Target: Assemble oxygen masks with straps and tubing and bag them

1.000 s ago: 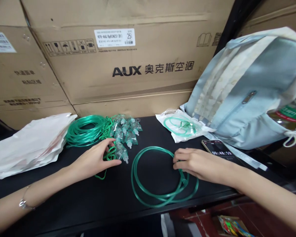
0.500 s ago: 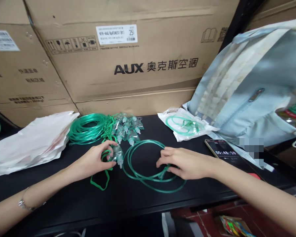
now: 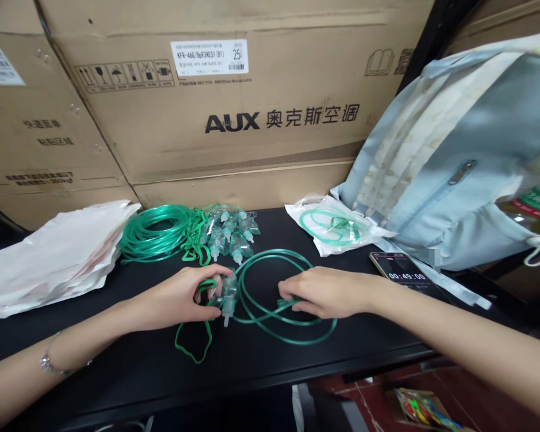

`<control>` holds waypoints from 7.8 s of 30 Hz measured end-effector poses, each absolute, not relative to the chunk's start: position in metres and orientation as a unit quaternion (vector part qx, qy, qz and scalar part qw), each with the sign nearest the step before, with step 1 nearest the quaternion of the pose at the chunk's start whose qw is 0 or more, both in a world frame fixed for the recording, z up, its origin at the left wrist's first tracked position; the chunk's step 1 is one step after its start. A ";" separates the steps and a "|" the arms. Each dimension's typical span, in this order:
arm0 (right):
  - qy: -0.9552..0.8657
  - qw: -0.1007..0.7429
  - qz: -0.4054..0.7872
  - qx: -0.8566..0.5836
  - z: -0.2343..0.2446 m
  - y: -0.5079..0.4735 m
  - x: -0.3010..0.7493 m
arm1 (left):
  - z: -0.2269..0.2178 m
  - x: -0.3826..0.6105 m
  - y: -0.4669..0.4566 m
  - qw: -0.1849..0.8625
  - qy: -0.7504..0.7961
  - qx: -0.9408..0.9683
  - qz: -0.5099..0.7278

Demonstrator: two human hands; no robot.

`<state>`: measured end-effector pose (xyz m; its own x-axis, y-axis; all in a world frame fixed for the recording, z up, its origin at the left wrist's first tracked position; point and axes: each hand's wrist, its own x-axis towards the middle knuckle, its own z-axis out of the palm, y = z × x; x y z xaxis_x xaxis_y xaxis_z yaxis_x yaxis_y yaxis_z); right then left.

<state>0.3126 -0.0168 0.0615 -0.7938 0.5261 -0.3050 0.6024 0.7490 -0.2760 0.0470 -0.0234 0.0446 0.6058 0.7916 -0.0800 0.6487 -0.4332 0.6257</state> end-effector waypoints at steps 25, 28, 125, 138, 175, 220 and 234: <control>0.722 -0.298 -0.527 0.335 0.013 -0.007 0.228 | 0.021 0.034 -0.018 0.623 0.409 0.484 0.458; 0.722 -0.284 -0.540 0.326 0.006 -0.007 0.224 | 0.021 0.032 -0.015 0.650 0.401 0.439 0.473; 0.935 0.010 -0.045 0.351 0.048 -0.063 0.316 | 0.027 0.053 0.005 0.602 0.501 0.571 0.247; 0.910 -0.073 -0.152 0.378 0.043 -0.048 0.310 | 0.041 0.058 0.012 0.141 0.559 0.811 0.099; 0.495 -0.355 -0.704 0.364 0.026 0.003 0.224 | 0.032 0.052 0.008 0.308 0.506 0.713 0.375; 0.623 -0.316 -0.590 0.404 0.028 0.007 0.240 | 0.055 0.049 -0.002 0.409 0.483 0.715 0.297; 0.822 -0.210 -0.098 0.520 0.028 -0.013 0.293 | 0.014 0.058 -0.014 0.074 0.287 0.938 0.181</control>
